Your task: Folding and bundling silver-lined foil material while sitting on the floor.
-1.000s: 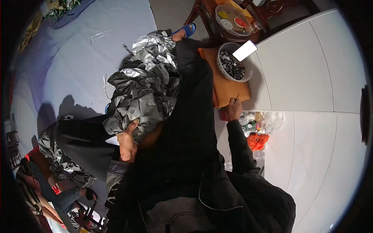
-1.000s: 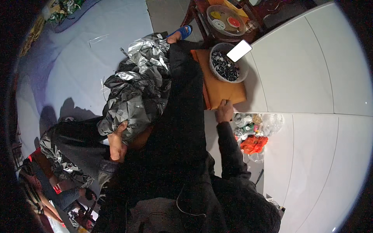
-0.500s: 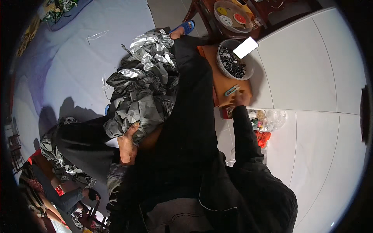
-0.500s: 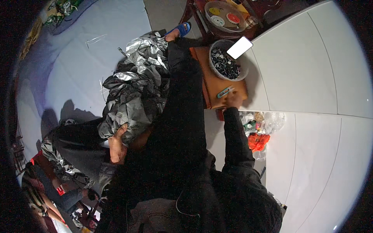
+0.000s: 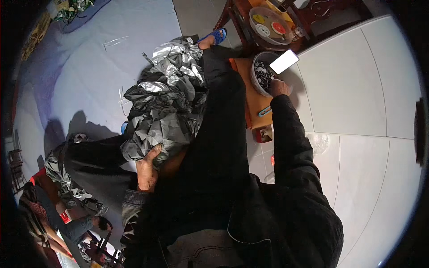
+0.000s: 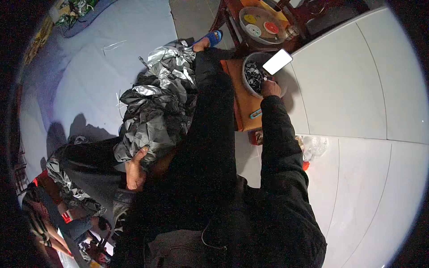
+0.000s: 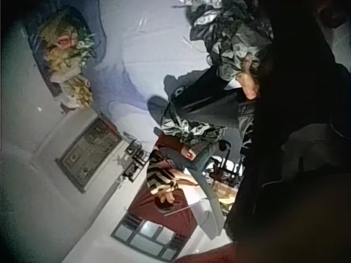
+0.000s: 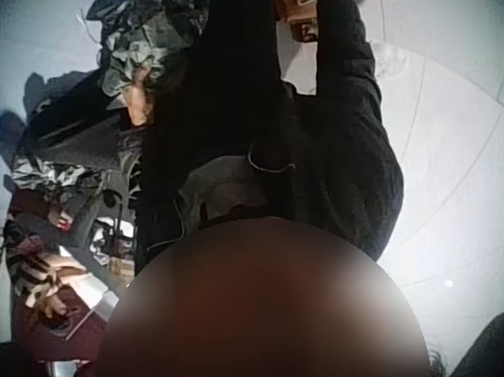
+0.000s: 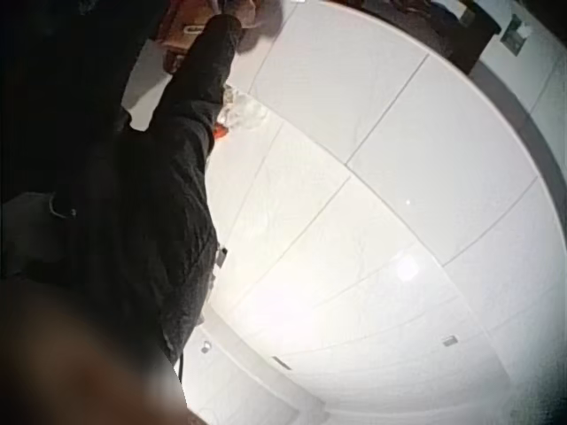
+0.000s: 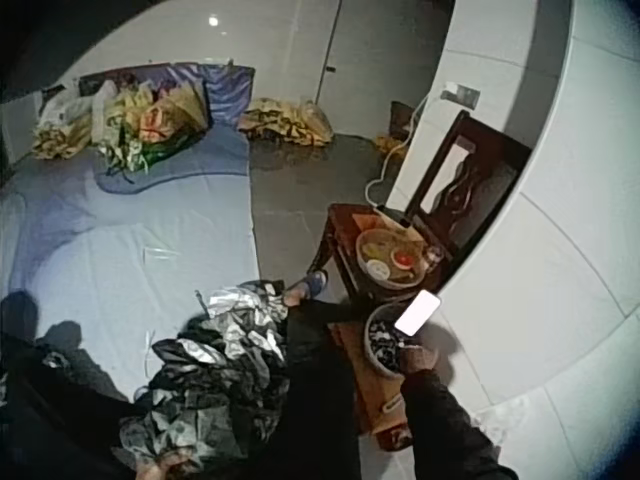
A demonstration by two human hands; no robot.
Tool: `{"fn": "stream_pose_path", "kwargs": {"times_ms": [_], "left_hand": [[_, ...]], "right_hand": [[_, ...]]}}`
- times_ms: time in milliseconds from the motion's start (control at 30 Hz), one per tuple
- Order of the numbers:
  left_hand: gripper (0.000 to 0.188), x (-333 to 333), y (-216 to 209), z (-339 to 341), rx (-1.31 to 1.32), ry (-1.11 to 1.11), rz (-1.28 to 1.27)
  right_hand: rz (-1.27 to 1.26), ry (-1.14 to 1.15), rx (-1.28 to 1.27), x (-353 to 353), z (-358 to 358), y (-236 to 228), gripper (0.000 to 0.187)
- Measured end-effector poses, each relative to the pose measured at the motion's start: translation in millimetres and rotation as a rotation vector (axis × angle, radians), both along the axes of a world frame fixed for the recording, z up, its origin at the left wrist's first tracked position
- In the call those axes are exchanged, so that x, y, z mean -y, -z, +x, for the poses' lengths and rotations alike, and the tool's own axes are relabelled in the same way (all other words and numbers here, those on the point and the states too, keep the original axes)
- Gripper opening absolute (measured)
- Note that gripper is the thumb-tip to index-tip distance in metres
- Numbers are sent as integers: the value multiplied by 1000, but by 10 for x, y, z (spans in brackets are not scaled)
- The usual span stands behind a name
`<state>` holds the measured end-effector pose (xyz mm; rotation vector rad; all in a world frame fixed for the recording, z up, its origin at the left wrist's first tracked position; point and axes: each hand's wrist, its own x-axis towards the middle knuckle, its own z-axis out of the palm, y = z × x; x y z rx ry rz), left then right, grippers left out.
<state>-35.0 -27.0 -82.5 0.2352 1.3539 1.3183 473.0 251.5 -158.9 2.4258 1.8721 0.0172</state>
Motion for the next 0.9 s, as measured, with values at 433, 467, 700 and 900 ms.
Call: {"fn": "stream_pose_path", "kwargs": {"times_ms": [433, 467, 700, 900], "left_hand": [[38, 18, 75, -55, -31, 40, -78], [38, 20, 86, -55, -31, 39, -78], [42, -19, -2, 19, 70, -2, 25], [49, 31, 160, -66, 59, 31, 11]], "right_hand": [[-52, -84, -35, -86, 116, 198, 22], [-66, -88, -50, -90, 120, 197, 21], [-9, -146, -77, -35, 90, 180, 18], [71, -114, -99, 49, 22, 39, 15]]}}
